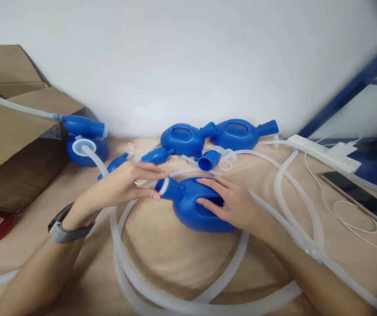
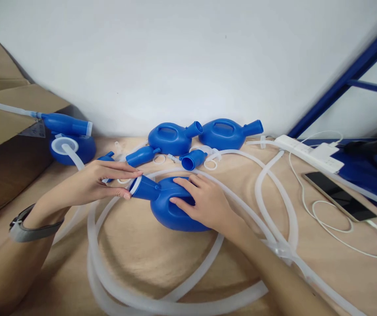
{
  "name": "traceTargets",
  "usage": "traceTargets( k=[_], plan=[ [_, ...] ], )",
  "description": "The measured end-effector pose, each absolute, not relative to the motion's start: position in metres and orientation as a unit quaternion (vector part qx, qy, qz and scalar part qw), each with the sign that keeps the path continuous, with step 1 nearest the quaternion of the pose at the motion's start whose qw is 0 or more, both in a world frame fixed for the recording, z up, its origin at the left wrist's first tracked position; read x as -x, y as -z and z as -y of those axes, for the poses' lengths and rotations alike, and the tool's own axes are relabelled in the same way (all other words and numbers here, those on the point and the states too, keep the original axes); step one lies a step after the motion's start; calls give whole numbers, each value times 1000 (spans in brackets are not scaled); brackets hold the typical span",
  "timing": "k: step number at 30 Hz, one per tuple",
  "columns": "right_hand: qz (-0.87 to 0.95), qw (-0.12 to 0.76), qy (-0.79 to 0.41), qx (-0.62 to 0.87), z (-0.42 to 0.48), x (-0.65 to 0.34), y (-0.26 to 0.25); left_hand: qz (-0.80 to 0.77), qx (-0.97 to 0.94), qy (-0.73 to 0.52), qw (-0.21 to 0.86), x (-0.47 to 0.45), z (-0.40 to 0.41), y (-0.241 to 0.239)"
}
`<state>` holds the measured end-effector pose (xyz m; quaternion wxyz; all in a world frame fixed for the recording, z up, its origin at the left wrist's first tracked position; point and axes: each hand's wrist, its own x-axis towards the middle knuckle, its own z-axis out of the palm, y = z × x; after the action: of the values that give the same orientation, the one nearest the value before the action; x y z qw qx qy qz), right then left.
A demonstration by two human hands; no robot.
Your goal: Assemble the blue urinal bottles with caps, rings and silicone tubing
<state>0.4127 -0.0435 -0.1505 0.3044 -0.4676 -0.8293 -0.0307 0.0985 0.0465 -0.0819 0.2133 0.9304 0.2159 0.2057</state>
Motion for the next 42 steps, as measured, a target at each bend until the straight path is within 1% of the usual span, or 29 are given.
traceTargets(
  k=[3,6,13,16,19,23,26,30,33,37,42],
  plan=[
    [826,302,17,475,44,-412,150,-206,-936,-210,192,-97,-44,84],
    [823,295,4,486,43,-413,149,-215,-932,-207,204,-98,-42,86],
    [825,289,-12,485,41,-415,149,-245,-901,-198,300,-98,-45,82],
    [825,289,-13,486,41,-416,148,-242,-881,-190,361,-105,-42,82],
    [826,287,-20,484,41,-417,147,-287,-816,-228,446,-127,-36,91],
    [833,284,-30,473,41,-418,147,-345,-755,-280,481,-164,-34,107],
    [832,280,-25,478,41,-418,148,-341,-750,-275,495,-177,-36,111],
    [838,255,-28,481,41,-419,148,-330,-749,-283,500,-175,-37,111],
    [842,253,-32,476,41,-420,147,-315,-756,-282,499,-172,-37,112],
    [846,249,-37,470,41,-421,147,-260,-800,-278,464,-171,-39,113],
    [847,255,-42,465,39,-422,149,-145,-864,-247,414,-166,-48,107]
  ],
)
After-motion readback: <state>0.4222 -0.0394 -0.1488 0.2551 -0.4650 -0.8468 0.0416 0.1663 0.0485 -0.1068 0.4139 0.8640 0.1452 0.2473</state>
